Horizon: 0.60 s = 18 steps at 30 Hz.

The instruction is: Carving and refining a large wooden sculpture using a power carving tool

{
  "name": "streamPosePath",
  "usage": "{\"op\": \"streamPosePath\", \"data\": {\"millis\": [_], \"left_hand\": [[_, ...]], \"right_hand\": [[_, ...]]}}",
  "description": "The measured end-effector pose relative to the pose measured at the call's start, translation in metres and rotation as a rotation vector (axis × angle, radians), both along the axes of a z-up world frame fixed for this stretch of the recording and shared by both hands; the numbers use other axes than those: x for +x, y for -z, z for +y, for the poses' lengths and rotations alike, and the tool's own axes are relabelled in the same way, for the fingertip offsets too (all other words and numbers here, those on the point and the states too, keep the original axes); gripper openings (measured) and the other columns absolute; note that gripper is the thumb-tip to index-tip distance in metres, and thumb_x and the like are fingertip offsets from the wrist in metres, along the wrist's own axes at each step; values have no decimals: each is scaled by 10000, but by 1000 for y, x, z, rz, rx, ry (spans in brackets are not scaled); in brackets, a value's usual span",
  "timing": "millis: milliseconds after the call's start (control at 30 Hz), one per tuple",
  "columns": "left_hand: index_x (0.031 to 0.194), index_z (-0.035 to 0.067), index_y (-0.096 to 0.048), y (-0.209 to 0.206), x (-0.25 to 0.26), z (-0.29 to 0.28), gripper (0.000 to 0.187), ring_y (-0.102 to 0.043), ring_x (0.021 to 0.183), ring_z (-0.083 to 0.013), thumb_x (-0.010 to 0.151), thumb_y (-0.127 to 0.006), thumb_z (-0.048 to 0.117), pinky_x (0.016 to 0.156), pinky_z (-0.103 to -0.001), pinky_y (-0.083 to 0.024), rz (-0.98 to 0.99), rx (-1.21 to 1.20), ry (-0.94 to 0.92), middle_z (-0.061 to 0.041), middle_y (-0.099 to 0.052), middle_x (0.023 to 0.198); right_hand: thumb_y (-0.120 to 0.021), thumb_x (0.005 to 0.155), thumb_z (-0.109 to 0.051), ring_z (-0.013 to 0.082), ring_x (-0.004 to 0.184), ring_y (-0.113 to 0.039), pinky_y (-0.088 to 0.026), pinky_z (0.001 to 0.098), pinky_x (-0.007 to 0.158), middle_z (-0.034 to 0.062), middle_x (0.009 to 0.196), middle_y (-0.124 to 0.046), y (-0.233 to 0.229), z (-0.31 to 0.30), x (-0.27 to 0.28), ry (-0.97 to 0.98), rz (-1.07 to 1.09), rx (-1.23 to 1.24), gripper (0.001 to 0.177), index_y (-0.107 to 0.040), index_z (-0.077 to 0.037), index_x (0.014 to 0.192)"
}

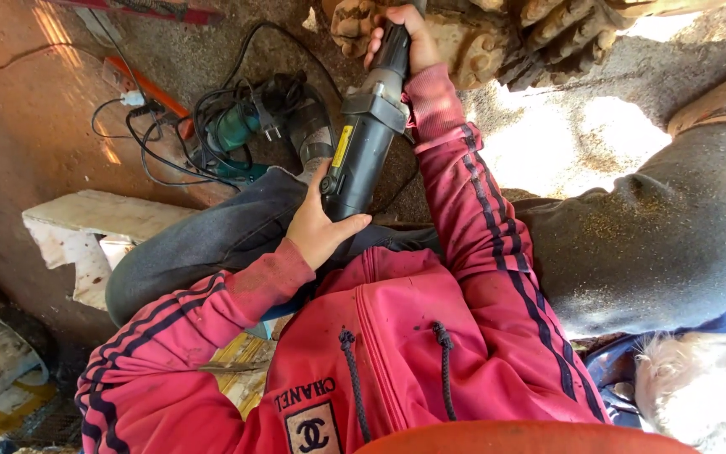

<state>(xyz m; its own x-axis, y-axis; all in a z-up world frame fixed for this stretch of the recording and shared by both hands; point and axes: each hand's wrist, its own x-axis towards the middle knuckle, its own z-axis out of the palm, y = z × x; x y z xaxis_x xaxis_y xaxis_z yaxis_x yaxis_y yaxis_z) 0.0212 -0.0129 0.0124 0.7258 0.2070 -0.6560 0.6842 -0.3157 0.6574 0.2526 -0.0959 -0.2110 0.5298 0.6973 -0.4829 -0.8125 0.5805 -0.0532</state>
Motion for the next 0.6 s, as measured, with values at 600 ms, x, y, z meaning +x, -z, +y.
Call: {"op": "streamPosePath", "data": {"millis": [600], "left_hand": [[1528,-9,-202,-12,-3,2,1037,-644,1079,-237,722,-817,210,949,-331,-518,16,-107,-110,-200,-557,1326]], "right_hand": [[-698,809,-120,240,591,-633,-573,413,577,122,765,-628,-13,17,-14,-16,148,-90,318,-567,-3,1074]]}}
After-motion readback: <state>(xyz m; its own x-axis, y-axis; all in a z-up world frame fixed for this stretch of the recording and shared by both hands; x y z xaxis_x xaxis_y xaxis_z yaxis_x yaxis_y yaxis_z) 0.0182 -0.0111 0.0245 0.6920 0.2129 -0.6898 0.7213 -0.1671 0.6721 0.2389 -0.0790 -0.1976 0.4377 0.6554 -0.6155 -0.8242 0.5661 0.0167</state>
